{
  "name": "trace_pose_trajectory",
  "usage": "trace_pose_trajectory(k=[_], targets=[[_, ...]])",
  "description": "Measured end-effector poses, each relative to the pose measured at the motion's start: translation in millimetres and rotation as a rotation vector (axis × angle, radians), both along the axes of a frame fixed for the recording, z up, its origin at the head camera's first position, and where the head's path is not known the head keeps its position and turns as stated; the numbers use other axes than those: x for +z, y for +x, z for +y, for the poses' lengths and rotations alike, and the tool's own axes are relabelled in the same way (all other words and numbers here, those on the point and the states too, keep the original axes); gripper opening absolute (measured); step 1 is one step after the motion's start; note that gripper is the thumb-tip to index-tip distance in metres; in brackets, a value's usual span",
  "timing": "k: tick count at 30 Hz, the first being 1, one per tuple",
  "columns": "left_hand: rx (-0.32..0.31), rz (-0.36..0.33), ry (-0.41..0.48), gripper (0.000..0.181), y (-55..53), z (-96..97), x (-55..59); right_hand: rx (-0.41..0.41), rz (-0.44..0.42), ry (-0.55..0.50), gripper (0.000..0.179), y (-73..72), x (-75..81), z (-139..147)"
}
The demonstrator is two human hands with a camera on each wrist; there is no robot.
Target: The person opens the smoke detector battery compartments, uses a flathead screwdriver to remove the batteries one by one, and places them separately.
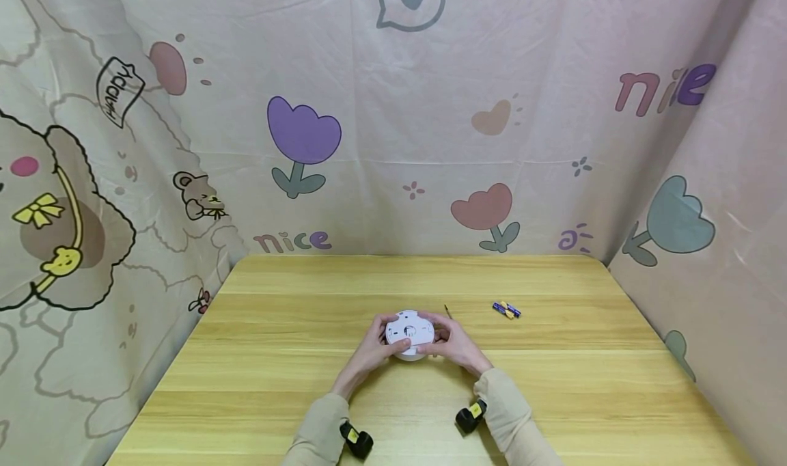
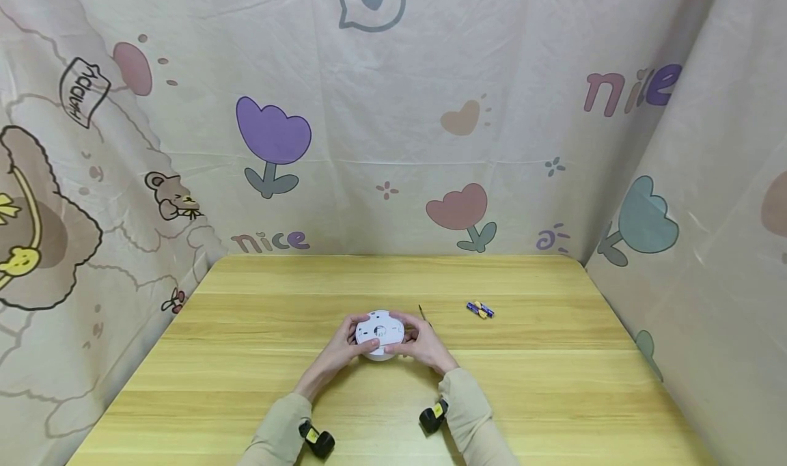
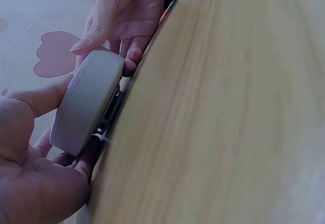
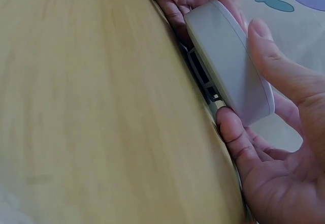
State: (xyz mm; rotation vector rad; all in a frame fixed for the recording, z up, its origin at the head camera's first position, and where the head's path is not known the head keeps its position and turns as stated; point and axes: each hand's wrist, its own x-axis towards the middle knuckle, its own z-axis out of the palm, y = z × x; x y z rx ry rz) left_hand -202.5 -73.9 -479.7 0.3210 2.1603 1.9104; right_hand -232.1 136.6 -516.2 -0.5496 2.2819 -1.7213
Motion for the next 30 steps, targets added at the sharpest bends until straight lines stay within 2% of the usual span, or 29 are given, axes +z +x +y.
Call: trace_pose_trajectory(k=[4, 8, 12, 16, 19, 30], targets=[[0.001, -0.002, 0.002, 0.064, -3.6, -0.5, -5.4, -0.010, -0.003, 0.004, 0.074, 0.6, 0.1, 0.1], [0.007, 0.000, 0.011, 0.065, -10.5, -1.0, -17.9, -0.008, -0.022, -0.004, 0.073, 1.2, 1.8, 0.2], [0.015, 0.006, -0.005, 0.065, -15.0, -1.1, -26.8, -0.001, -0.022, -0.014, 0.072, 5.5, 12.0, -0.5], [0.012, 0.003, -0.002, 0.064, -15.3, -0.9, -27.6, 0.006, -0.010, 0.002, 0.072, 12.0, 24.9, -1.4], [0.005, -0.009, 0.007, 0.063, -14.8, -0.9, -26.3, 0.004, -0.001, 0.014, 0.070, 14.4, 28.5, -1.5], [-0.008, -0.002, 0.018, 0.062, -19.8, -2.5, -31.6, -0.005, 0.027, 0.010, 0.070, 17.1, 30.8, -2.4]])
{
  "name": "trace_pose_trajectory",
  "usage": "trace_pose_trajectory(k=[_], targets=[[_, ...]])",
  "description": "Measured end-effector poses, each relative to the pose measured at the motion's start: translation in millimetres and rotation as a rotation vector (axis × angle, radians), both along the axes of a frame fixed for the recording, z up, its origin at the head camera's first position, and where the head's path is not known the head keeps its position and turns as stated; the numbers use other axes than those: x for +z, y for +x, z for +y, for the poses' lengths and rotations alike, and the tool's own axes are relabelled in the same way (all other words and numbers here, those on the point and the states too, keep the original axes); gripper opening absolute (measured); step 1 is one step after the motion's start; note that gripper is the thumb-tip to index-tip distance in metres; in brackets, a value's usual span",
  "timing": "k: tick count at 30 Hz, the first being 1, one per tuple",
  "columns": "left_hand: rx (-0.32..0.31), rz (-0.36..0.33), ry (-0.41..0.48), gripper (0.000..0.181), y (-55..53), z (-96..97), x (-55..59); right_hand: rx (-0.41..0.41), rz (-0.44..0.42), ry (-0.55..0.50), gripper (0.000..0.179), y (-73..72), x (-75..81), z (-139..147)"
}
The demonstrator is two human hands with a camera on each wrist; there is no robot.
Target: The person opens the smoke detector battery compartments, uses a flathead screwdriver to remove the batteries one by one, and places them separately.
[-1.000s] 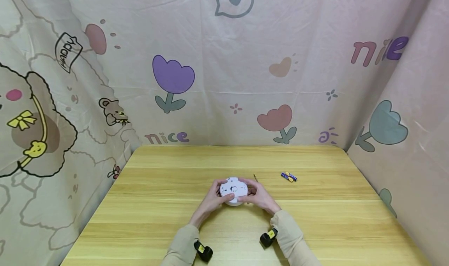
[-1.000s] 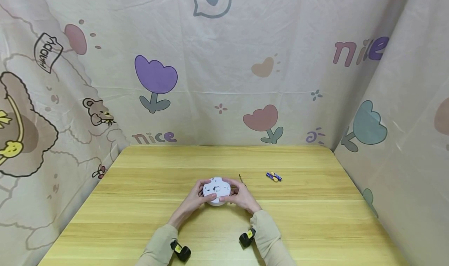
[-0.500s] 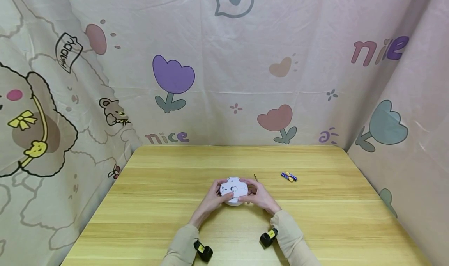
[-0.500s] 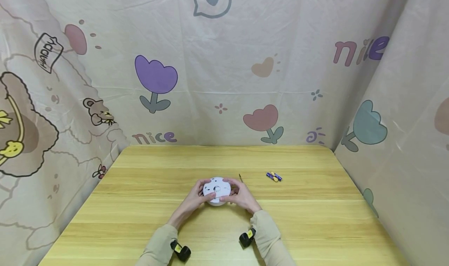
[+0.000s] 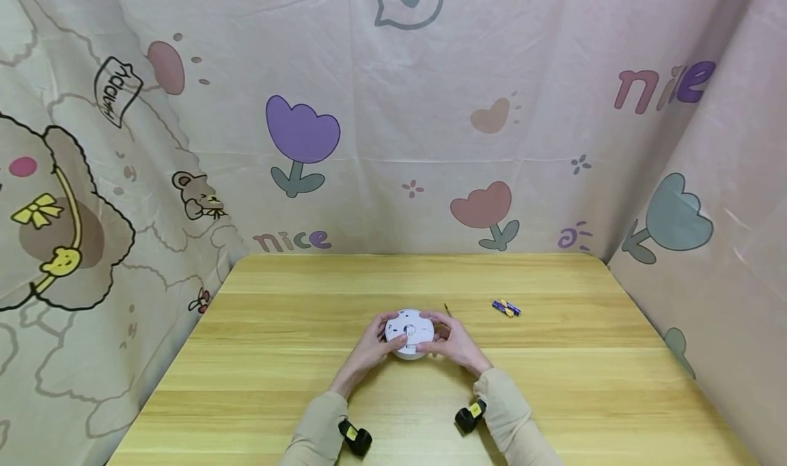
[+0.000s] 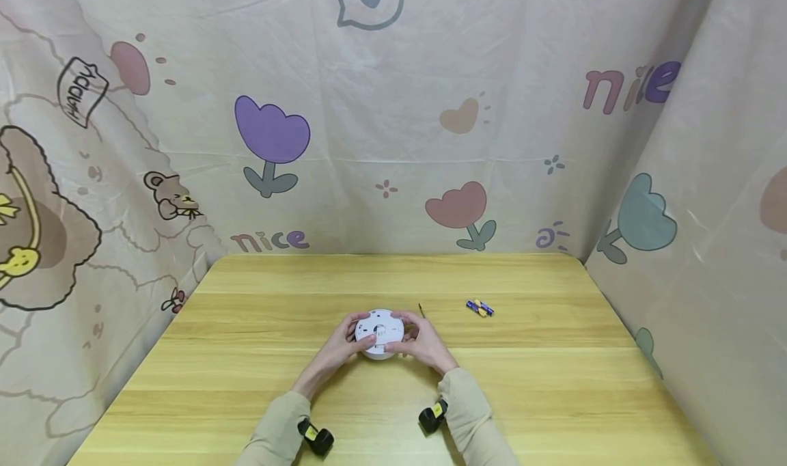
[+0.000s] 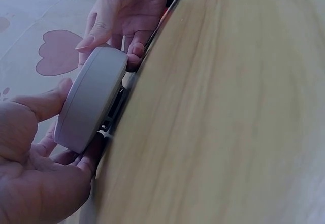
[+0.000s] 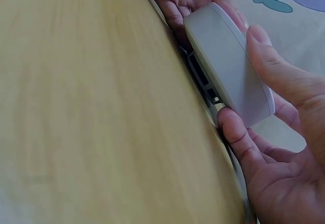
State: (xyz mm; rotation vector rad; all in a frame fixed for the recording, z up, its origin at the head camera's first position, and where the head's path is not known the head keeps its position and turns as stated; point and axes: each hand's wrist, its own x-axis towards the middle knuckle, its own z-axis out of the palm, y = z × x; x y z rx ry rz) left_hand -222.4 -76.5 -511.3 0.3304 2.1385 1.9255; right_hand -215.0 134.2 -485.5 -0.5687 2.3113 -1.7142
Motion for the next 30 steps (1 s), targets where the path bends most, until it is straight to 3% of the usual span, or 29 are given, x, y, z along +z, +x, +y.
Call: trace_pose_trajectory(k=[30], targets=[[-0.001, 0.047, -0.039, 0.062, 1.4, -0.1, 5.3, 0.001, 0.014, -0.007, 0.066, -1.2, -0.6, 0.3]])
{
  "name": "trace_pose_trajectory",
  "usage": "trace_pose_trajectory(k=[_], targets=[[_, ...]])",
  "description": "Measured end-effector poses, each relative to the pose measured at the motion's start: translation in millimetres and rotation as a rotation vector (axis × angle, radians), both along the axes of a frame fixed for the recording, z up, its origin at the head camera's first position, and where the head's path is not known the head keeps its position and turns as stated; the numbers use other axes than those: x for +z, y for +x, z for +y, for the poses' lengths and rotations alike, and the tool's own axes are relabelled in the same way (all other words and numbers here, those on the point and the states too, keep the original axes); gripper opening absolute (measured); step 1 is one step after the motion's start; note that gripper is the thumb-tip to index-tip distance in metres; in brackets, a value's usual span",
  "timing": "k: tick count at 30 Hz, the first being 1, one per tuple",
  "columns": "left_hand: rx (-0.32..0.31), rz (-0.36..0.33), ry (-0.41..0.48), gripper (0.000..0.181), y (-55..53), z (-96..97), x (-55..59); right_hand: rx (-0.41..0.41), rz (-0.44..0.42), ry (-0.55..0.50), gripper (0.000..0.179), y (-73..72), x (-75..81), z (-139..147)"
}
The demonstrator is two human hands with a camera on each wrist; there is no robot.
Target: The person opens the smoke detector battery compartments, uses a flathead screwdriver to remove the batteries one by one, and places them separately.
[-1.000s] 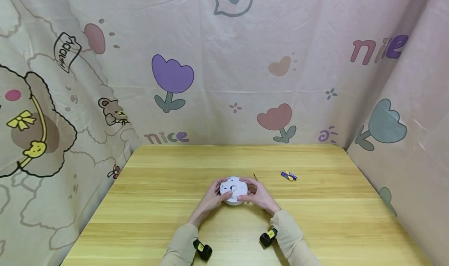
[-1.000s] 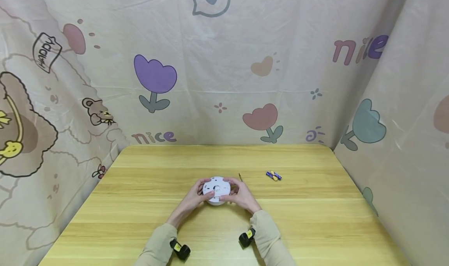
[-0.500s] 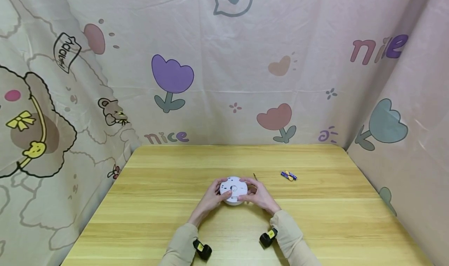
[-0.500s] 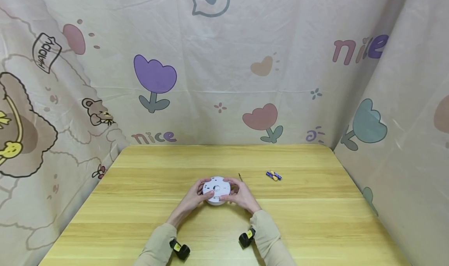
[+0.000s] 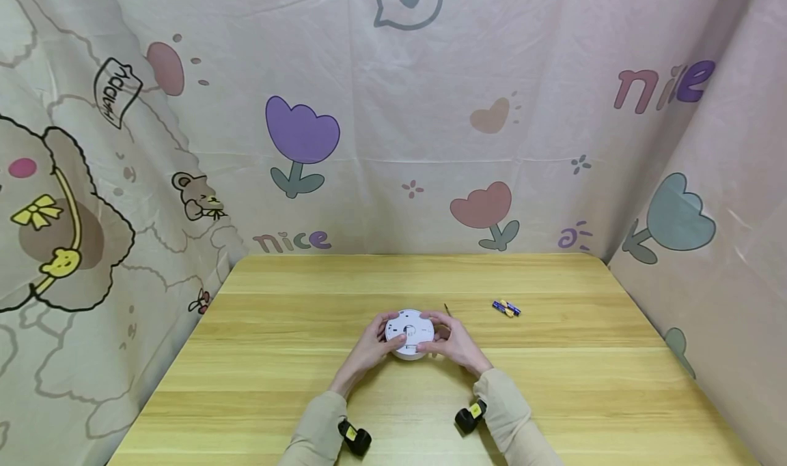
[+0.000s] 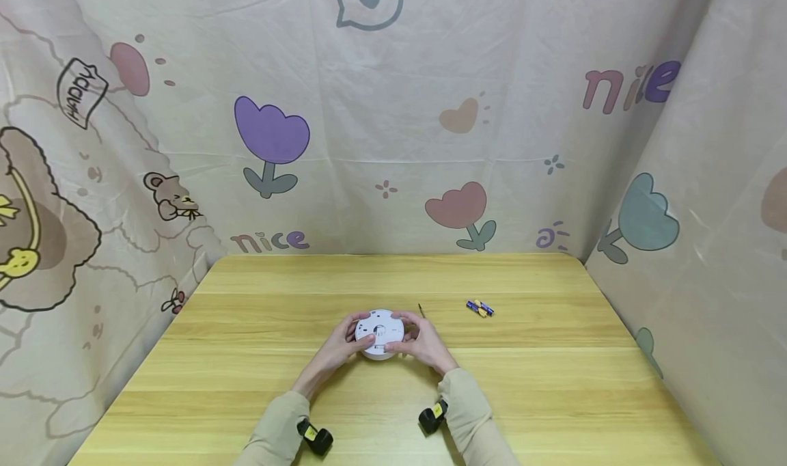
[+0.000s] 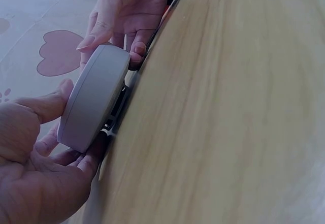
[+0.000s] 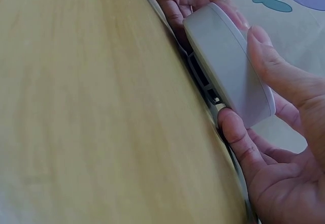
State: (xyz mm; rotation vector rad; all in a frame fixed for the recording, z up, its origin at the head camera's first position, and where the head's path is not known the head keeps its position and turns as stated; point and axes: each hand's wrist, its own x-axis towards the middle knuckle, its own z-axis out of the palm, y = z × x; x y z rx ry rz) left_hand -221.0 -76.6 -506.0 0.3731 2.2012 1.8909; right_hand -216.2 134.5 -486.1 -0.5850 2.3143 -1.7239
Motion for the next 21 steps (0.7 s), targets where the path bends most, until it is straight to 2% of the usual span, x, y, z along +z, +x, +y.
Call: trace_pose_trajectory(k=[11, 21], targets=[[-0.002, -0.001, 0.001, 0.062, -1.2, -0.9, -0.9, -0.012, -0.045, -0.024, 0.064, 0.3, -0.9, -1.4], [-0.003, 0.006, -0.007, 0.061, 0.4, -1.0, -0.7, -0.031, -0.031, -0.014, 0.063, 1.8, 1.1, -2.2]])
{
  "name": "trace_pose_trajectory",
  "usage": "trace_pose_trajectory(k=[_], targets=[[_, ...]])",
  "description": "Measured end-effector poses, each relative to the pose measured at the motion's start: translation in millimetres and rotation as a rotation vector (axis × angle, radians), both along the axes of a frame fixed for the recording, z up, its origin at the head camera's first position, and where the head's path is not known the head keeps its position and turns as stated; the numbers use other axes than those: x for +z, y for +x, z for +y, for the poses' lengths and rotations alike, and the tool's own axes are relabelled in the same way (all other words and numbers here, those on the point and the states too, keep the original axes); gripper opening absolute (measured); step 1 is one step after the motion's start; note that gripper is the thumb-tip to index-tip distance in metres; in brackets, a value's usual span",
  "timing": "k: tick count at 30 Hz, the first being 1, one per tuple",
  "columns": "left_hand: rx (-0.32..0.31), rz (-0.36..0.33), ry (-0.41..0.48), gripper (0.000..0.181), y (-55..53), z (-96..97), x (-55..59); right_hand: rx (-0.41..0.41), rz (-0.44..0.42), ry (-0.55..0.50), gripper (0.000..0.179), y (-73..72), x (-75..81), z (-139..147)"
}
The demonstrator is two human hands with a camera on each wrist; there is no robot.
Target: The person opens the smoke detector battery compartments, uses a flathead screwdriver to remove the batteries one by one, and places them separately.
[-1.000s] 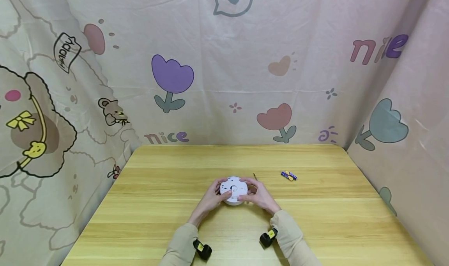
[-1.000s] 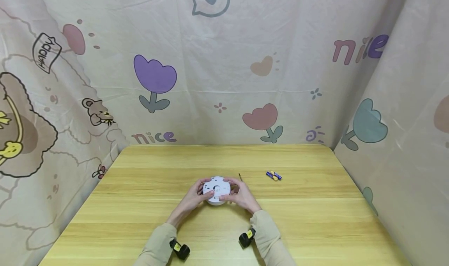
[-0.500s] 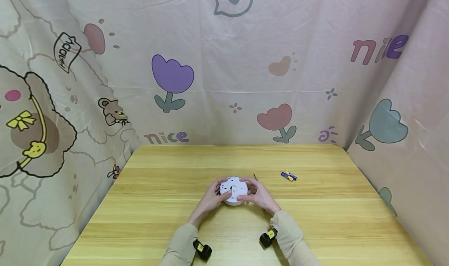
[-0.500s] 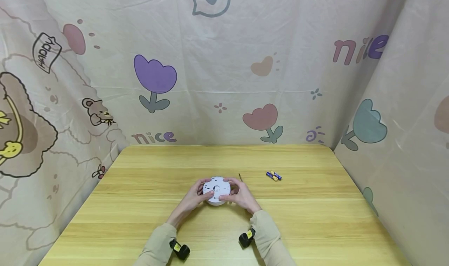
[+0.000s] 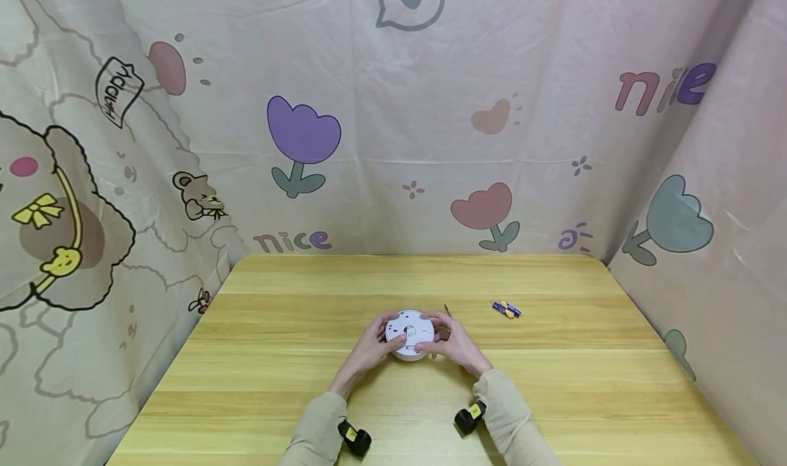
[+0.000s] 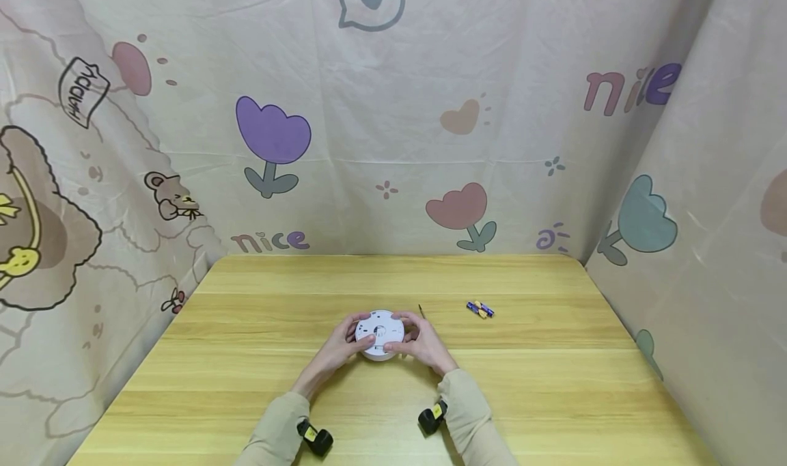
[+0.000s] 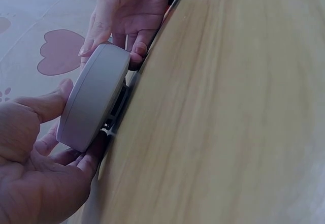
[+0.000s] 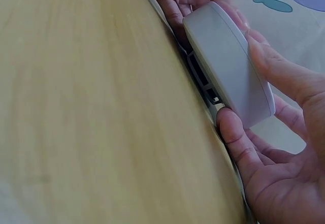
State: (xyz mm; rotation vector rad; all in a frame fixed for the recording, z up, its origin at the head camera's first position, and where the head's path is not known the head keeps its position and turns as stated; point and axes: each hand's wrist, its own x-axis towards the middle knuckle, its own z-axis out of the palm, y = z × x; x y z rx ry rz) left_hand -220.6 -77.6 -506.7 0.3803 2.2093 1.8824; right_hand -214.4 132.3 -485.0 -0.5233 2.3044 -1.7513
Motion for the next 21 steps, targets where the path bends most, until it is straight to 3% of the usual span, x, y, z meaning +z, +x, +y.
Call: trace_pose_trajectory(k=[4, 12, 21], targets=[[0.008, -0.008, -0.003, 0.061, 0.5, -0.3, 1.0, 0.006, -0.002, -0.018, 0.064, -1.2, -2.9, 0.1], [0.026, -0.042, 0.019, 0.059, 3.0, 1.7, 9.7, -0.013, -0.010, -0.041, 0.062, -10.2, -24.6, 2.4], [0.097, 0.029, -0.013, 0.069, 2.0, 5.2, 11.3, -0.035, -0.032, -0.175, 0.068, -6.3, -20.6, 1.4]])
